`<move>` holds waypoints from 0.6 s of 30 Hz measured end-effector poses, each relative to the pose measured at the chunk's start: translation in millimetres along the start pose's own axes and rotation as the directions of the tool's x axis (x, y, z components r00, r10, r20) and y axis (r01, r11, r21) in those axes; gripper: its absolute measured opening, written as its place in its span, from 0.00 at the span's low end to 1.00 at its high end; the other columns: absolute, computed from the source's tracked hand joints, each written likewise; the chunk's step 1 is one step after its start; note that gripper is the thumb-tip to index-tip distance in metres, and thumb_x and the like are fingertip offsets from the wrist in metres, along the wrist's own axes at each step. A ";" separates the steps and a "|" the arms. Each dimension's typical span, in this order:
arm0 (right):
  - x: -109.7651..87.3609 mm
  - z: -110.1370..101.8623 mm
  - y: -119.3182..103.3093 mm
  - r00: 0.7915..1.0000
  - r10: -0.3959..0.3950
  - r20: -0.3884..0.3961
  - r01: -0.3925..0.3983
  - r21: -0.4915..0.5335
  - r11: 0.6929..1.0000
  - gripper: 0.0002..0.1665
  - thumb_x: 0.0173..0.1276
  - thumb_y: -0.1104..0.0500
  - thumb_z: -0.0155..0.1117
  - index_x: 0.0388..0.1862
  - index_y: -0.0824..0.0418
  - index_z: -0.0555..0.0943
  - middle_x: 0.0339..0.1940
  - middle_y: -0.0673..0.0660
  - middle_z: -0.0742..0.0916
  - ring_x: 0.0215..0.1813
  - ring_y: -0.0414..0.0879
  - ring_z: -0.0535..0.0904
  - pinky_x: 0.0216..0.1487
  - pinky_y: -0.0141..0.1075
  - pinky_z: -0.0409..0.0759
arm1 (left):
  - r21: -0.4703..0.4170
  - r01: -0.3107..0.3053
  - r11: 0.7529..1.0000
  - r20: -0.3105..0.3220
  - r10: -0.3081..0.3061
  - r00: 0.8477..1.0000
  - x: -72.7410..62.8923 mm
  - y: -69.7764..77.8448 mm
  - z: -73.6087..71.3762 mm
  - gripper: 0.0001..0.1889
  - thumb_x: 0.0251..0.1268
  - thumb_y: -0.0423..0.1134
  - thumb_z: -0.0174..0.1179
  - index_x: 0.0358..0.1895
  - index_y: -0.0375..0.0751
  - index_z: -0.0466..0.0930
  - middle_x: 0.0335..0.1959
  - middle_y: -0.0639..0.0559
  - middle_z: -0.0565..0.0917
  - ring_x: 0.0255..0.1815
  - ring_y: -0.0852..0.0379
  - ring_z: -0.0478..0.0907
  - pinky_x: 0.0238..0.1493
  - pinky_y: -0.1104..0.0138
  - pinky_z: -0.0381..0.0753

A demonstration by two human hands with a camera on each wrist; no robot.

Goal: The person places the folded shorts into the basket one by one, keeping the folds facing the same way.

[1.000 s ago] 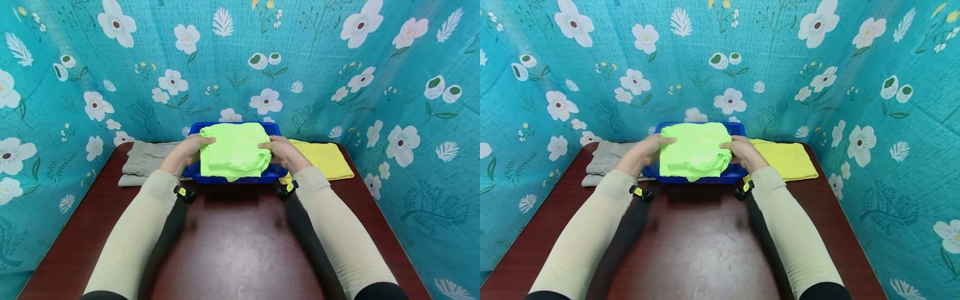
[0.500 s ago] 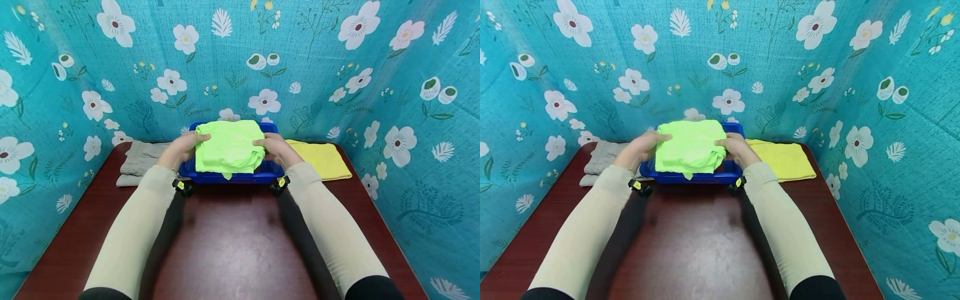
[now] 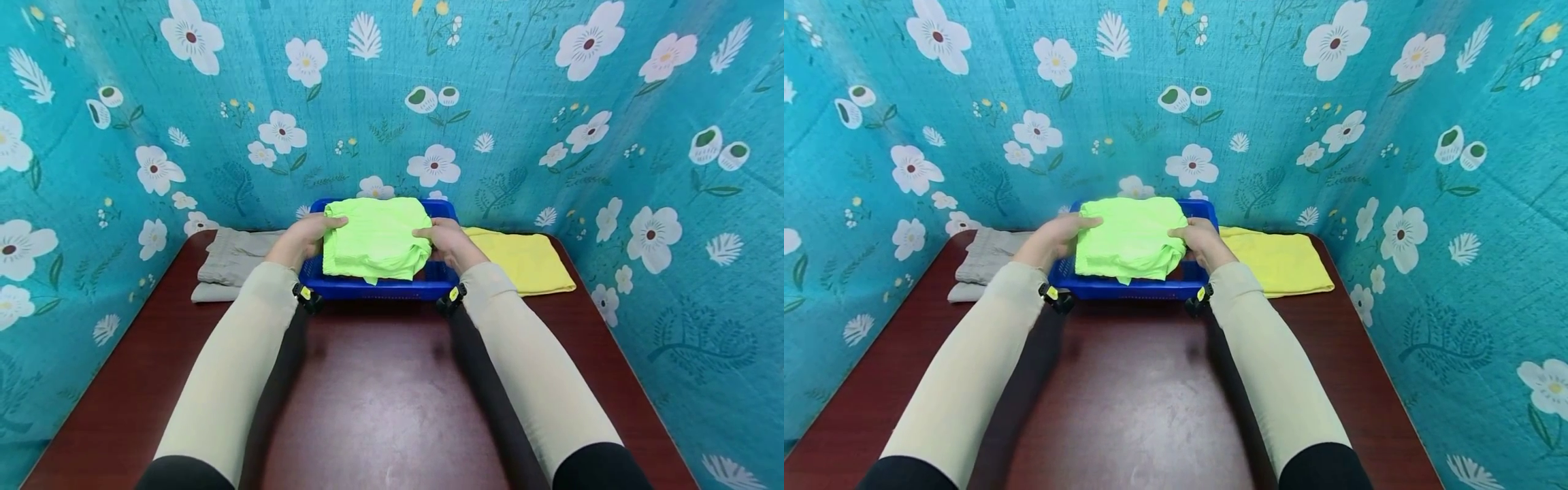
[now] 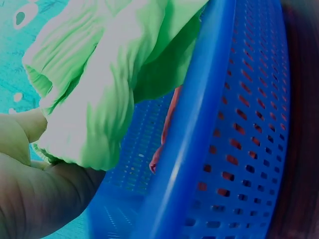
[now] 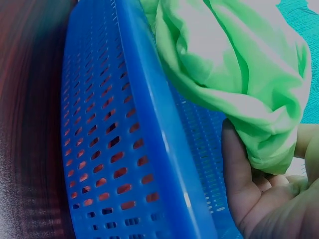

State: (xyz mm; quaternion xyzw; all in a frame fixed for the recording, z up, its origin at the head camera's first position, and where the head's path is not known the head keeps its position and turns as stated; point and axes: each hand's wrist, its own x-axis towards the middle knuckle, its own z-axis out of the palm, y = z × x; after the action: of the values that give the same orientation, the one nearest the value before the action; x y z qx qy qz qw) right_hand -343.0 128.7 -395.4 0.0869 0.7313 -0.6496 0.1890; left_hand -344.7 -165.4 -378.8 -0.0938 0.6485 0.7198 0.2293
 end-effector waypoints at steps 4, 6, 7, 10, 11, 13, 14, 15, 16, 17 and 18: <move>2.2 2.7 -0.1 1.000 -0.002 0.001 0.002 0.014 1.000 0.23 0.75 0.59 0.65 0.66 0.60 0.77 0.52 0.58 0.83 0.37 0.46 0.87 0.40 0.41 0.88 | -0.016 0.029 0.999 -0.014 -0.029 0.999 6.7 -2.9 -2.2 0.20 0.79 0.40 0.55 0.68 0.38 0.69 0.46 0.50 0.82 0.38 0.57 0.85 0.43 0.64 0.87; 3.0 2.4 -0.3 1.000 -0.002 0.000 0.002 0.014 1.000 0.23 0.76 0.59 0.65 0.66 0.61 0.76 0.51 0.58 0.83 0.37 0.46 0.87 0.40 0.41 0.88 | -0.016 0.034 0.999 -0.027 -0.034 0.999 10.2 -3.7 -2.1 0.23 0.79 0.40 0.56 0.71 0.39 0.66 0.47 0.49 0.81 0.38 0.57 0.85 0.42 0.64 0.87; 3.5 2.5 0.3 1.000 -0.002 -0.004 0.002 0.012 1.000 0.22 0.75 0.59 0.65 0.66 0.61 0.76 0.51 0.58 0.83 0.37 0.46 0.86 0.40 0.41 0.88 | -0.005 0.035 0.999 -0.037 -0.035 0.999 11.4 -4.5 -2.4 0.27 0.79 0.40 0.56 0.75 0.39 0.62 0.48 0.50 0.81 0.38 0.57 0.84 0.42 0.65 0.86; 6.6 1.9 2.8 1.000 0.002 -0.015 -0.002 0.011 1.000 0.23 0.75 0.59 0.65 0.66 0.61 0.76 0.52 0.58 0.83 0.37 0.46 0.86 0.41 0.41 0.88 | 0.028 0.034 0.999 -0.046 -0.033 0.998 16.0 -6.2 -3.2 0.36 0.78 0.41 0.57 0.82 0.42 0.50 0.51 0.50 0.79 0.37 0.58 0.83 0.41 0.65 0.85; 7.6 1.8 3.6 1.000 0.004 -0.014 -0.003 0.009 1.000 0.23 0.75 0.59 0.65 0.67 0.61 0.76 0.52 0.58 0.82 0.38 0.46 0.86 0.41 0.41 0.88 | 0.041 0.034 0.999 -0.050 -0.032 0.998 17.2 -6.6 -3.5 0.39 0.78 0.42 0.57 0.83 0.44 0.47 0.51 0.50 0.78 0.37 0.58 0.83 0.41 0.66 0.85; 8.7 2.0 5.3 1.000 0.007 -0.015 -0.007 -0.002 1.000 0.24 0.76 0.59 0.64 0.68 0.61 0.75 0.52 0.58 0.82 0.39 0.46 0.86 0.42 0.42 0.88 | 0.052 0.037 0.998 -0.061 -0.034 0.998 19.5 -7.5 -4.6 0.42 0.78 0.42 0.58 0.84 0.46 0.42 0.51 0.51 0.78 0.36 0.58 0.82 0.39 0.66 0.84; 9.3 2.3 6.2 1.000 0.009 -0.013 -0.009 -0.007 1.000 0.24 0.76 0.58 0.64 0.68 0.61 0.75 0.52 0.58 0.82 0.39 0.46 0.86 0.43 0.42 0.88 | 0.052 0.039 0.998 -0.057 -0.036 0.998 20.8 -8.1 -5.1 0.41 0.78 0.42 0.58 0.84 0.46 0.43 0.51 0.50 0.79 0.36 0.58 0.82 0.39 0.66 0.84; 9.8 2.7 7.1 1.000 0.009 -0.010 -0.010 -0.013 1.000 0.25 0.76 0.58 0.64 0.69 0.61 0.75 0.53 0.58 0.82 0.40 0.46 0.86 0.43 0.42 0.88 | 0.057 0.041 0.998 -0.058 -0.037 0.998 21.9 -8.8 -5.7 0.41 0.78 0.42 0.58 0.84 0.45 0.44 0.50 0.51 0.79 0.36 0.58 0.82 0.39 0.66 0.84; 10.2 3.1 8.0 1.000 0.012 -0.008 -0.012 -0.018 1.000 0.25 0.76 0.58 0.64 0.69 0.61 0.75 0.52 0.58 0.82 0.40 0.47 0.86 0.43 0.42 0.88 | 0.052 0.043 0.998 -0.050 -0.040 0.998 23.0 -9.7 -6.2 0.39 0.78 0.42 0.58 0.83 0.44 0.46 0.49 0.51 0.79 0.36 0.58 0.82 0.39 0.66 0.84; 10.6 3.4 8.9 1.000 0.013 -0.010 -0.013 -0.022 1.000 0.25 0.76 0.58 0.64 0.69 0.60 0.74 0.52 0.57 0.82 0.39 0.47 0.86 0.43 0.42 0.88 | 0.049 0.043 0.998 -0.045 -0.041 0.998 24.0 -10.7 -6.9 0.38 0.78 0.42 0.57 0.83 0.43 0.48 0.48 0.51 0.79 0.36 0.58 0.83 0.39 0.66 0.84; 11.1 3.8 9.7 1.000 0.015 -0.012 -0.015 -0.027 1.000 0.25 0.76 0.58 0.64 0.69 0.60 0.74 0.52 0.57 0.82 0.39 0.47 0.86 0.43 0.42 0.88 | 0.046 0.044 0.998 -0.038 -0.042 0.998 25.2 -11.8 -7.6 0.36 0.78 0.41 0.57 0.82 0.41 0.51 0.47 0.51 0.80 0.36 0.58 0.83 0.39 0.66 0.85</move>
State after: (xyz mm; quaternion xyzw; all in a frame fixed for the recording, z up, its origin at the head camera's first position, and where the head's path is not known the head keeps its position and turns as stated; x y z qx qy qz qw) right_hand -348.9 125.0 -408.9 0.0937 0.7404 -0.6377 0.1906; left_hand -362.7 -167.0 -401.3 -0.1156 0.6670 0.6975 0.2350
